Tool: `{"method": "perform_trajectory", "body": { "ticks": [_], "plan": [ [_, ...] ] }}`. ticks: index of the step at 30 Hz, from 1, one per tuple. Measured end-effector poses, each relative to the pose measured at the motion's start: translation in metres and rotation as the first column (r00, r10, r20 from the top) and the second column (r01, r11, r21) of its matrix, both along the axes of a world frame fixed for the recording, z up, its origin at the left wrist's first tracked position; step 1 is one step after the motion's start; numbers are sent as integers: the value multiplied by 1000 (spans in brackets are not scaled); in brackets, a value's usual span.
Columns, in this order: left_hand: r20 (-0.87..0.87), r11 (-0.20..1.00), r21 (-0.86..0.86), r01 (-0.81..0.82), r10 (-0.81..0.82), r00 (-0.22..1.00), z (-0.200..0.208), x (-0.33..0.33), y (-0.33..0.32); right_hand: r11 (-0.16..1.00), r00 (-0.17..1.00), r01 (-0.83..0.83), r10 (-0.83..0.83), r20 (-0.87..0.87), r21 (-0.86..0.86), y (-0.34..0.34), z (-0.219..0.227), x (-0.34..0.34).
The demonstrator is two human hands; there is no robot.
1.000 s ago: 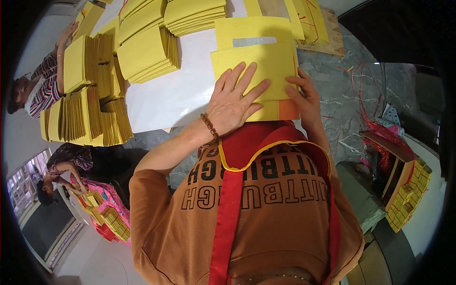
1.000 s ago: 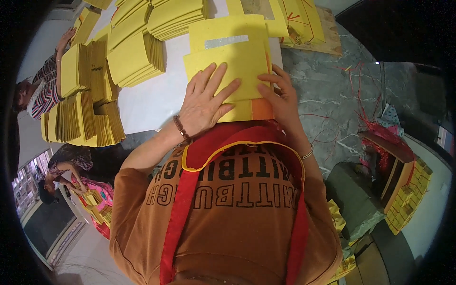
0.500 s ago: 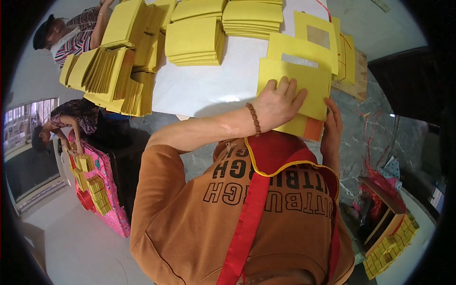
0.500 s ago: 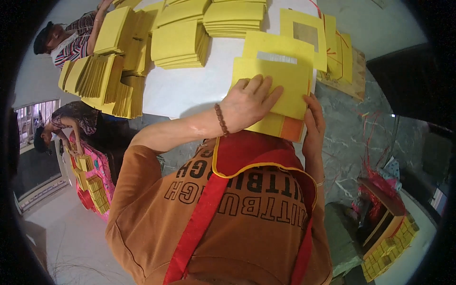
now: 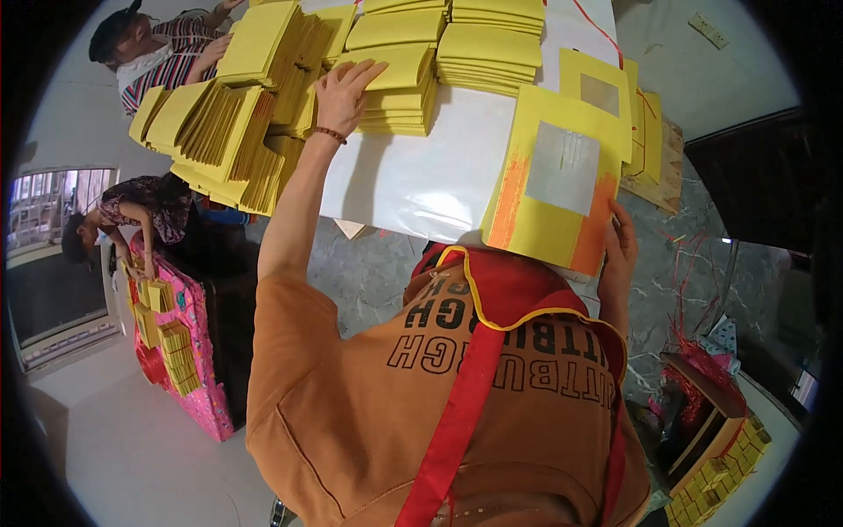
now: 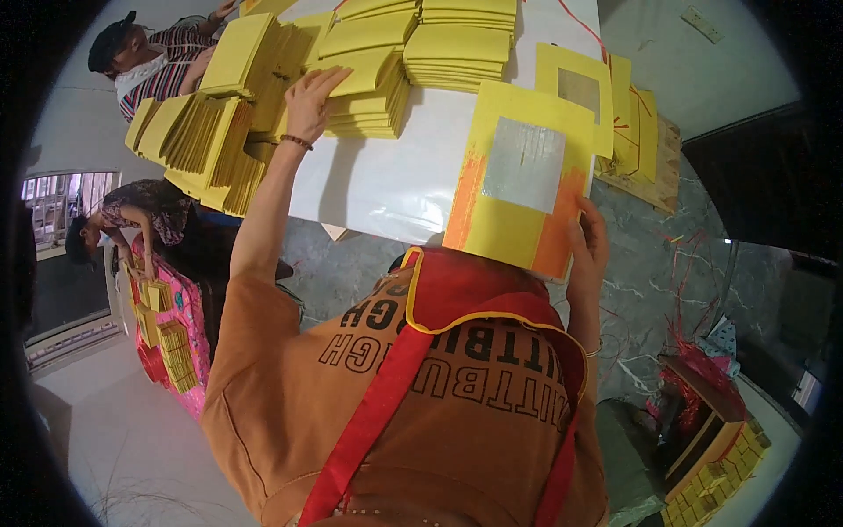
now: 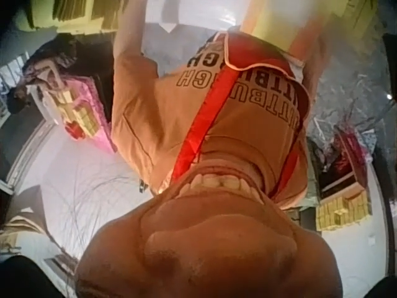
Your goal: Folding and stacking yellow paper sheets into organized piles and bags.
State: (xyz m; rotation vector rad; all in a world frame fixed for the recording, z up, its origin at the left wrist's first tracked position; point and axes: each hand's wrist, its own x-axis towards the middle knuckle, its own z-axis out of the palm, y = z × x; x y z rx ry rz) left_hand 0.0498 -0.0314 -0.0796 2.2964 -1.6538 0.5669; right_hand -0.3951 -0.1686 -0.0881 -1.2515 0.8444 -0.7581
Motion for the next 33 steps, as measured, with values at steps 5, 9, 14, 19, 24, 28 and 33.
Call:
{"method": "perform_trajectory", "body": {
  "ticks": [5, 9, 14, 19, 24, 28, 33],
  "plan": [
    [-54, 970, 242, -10, 23, 998, -41, 14, 7, 999, 1000, 26, -25, -8, 42, 4, 6, 7],
    [-5, 982, 176, -73, 75, 997, -32, 11, -3, 999, 999, 44, -43, -21, 31, 5, 3, 8],
    [-58, 953, 288, -94, 115, 992, -60, 2, 4, 998, 998, 64, -64, -12, -11, 5, 0, 10],
    [-81, 949, 309, -67, 97, 992, -71, 7, 10, 998, 998, 65, -65, 15, 11, 6, -2, 9],
    [-32, 877, 481, -8, 27, 999, -62, 18, 13, 997, 998, 64, -64, 9, 49, 5, -1, 8],
    [-67, 817, 576, 17, 27, 997, -35, 18, 5, 983, 998, 46, -52, -26, -180, -3, -3, 3],
    [-92, 822, 567, 45, 9, 996, -15, 16, 5, 951, 987, 21, -69, -143, -309, -8, 8, 4]
  ]
}}
